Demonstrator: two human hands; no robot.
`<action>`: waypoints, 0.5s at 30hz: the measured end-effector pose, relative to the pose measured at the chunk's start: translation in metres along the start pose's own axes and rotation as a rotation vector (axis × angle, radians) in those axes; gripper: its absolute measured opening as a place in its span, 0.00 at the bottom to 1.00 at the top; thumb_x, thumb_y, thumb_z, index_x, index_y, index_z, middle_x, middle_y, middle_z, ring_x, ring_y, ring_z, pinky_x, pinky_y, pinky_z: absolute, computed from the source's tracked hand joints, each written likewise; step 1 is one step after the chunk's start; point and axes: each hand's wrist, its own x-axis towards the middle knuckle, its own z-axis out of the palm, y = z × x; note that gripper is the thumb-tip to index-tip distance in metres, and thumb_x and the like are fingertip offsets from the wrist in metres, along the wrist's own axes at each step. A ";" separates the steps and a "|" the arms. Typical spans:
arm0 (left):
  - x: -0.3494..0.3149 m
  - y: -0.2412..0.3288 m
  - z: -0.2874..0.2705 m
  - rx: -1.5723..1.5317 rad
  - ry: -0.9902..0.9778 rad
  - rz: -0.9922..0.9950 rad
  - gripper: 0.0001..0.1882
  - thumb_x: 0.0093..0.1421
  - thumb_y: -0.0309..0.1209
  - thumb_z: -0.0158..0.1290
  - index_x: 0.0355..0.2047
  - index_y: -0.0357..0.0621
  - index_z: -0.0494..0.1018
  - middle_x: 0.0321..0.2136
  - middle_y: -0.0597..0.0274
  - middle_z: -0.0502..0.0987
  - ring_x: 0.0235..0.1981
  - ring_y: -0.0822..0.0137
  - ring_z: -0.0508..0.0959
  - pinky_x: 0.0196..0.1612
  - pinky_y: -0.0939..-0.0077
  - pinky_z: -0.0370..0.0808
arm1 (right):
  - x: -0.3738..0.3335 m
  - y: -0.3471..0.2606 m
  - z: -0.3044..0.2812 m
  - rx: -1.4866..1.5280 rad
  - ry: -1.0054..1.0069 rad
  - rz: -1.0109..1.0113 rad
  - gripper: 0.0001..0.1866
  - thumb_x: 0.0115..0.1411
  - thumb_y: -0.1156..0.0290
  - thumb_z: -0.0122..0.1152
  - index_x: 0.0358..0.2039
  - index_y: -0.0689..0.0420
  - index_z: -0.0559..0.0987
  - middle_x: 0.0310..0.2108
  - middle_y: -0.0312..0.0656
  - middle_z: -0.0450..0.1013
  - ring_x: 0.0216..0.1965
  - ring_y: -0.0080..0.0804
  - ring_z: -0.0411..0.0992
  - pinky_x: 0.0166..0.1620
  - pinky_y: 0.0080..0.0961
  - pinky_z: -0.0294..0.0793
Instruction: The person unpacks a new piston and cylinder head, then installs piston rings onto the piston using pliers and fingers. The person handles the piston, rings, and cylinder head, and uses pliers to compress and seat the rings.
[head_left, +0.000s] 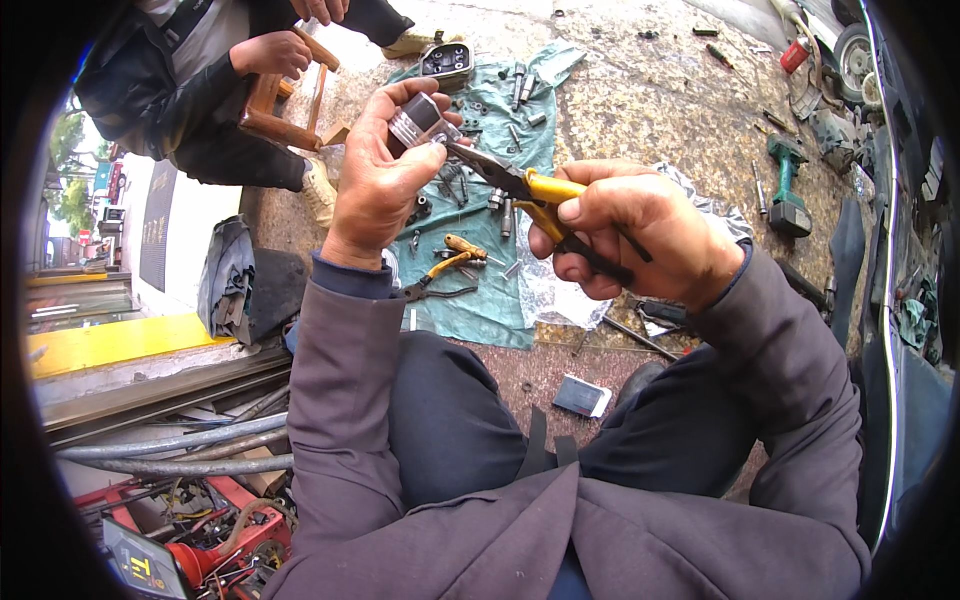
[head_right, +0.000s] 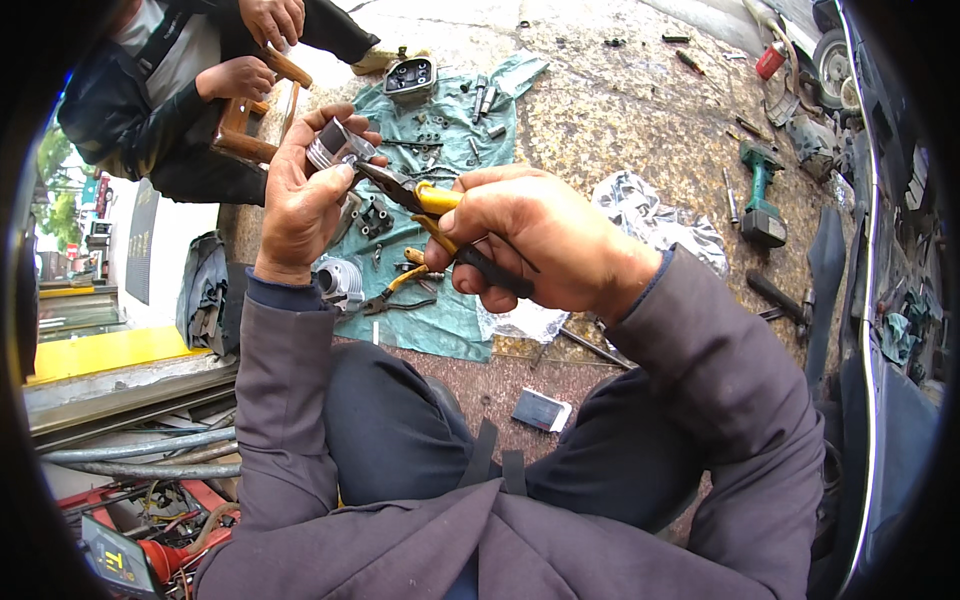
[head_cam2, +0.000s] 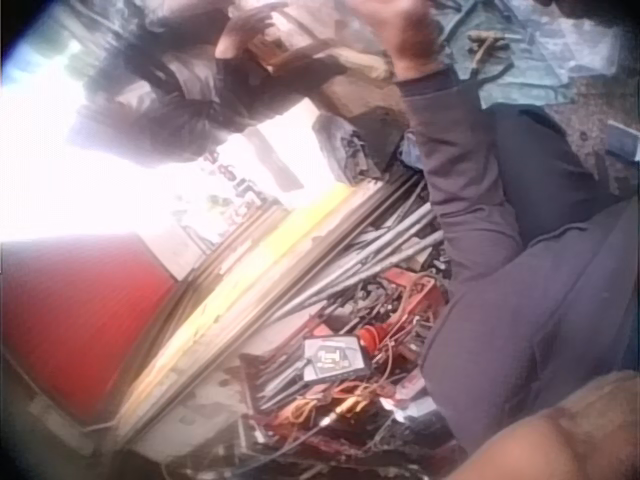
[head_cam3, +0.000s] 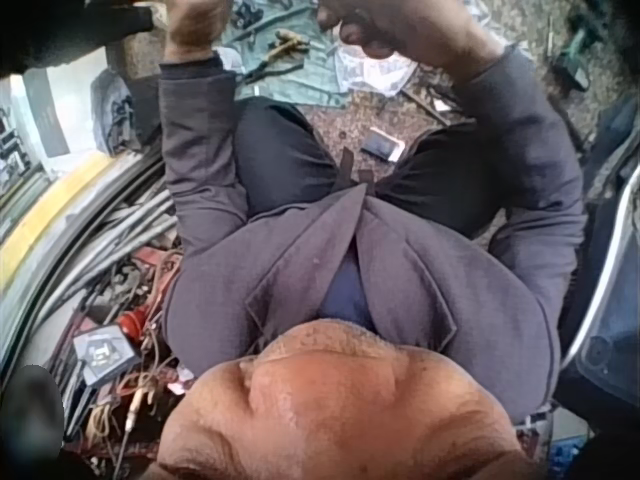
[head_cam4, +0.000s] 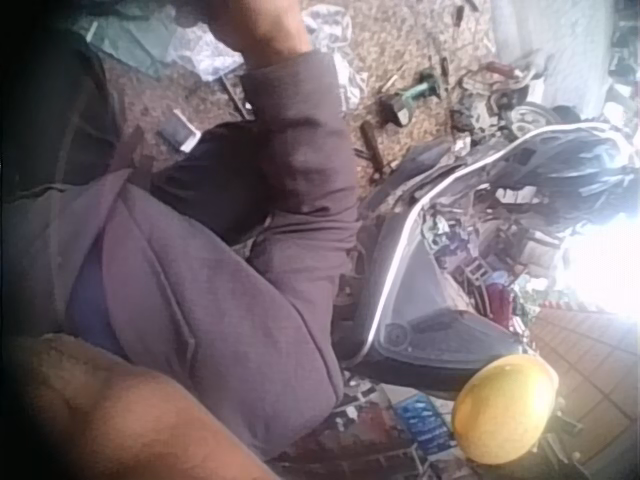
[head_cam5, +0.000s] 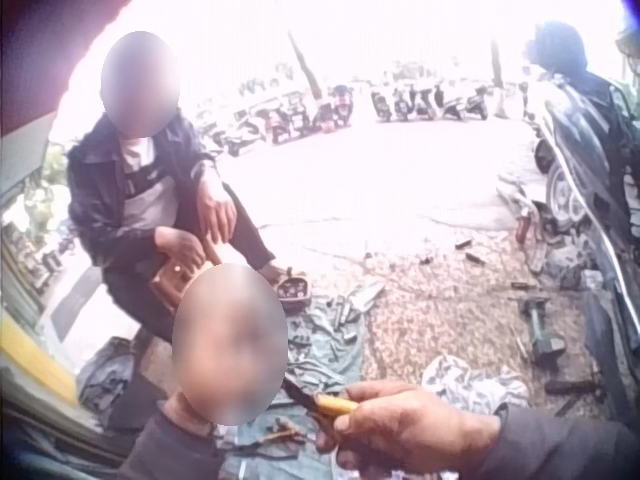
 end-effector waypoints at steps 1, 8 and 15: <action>0.000 0.000 -0.001 0.008 -0.011 -0.013 0.31 0.54 0.20 0.48 0.59 0.28 0.57 0.50 0.47 0.70 0.53 0.58 0.75 0.57 0.59 0.75 | 0.000 0.000 -0.001 0.044 0.002 0.007 0.08 0.61 0.73 0.52 0.38 0.63 0.72 0.31 0.46 0.76 0.24 0.26 0.72 0.17 0.23 0.66; -0.001 0.004 -0.003 0.063 -0.037 0.015 0.33 0.53 0.21 0.47 0.61 0.26 0.57 0.51 0.47 0.69 0.54 0.59 0.74 0.59 0.61 0.73 | 0.001 -0.001 -0.010 0.141 -0.077 0.052 0.11 0.61 0.71 0.52 0.42 0.62 0.70 0.32 0.48 0.76 0.26 0.30 0.72 0.17 0.23 0.66; -0.002 0.003 -0.006 0.184 -0.036 0.104 0.28 0.55 0.20 0.51 0.58 0.34 0.64 0.44 0.59 0.73 0.44 0.74 0.74 0.51 0.80 0.71 | 0.001 -0.001 -0.012 0.145 -0.168 0.049 0.14 0.64 0.67 0.49 0.46 0.62 0.69 0.35 0.46 0.75 0.28 0.29 0.72 0.17 0.19 0.66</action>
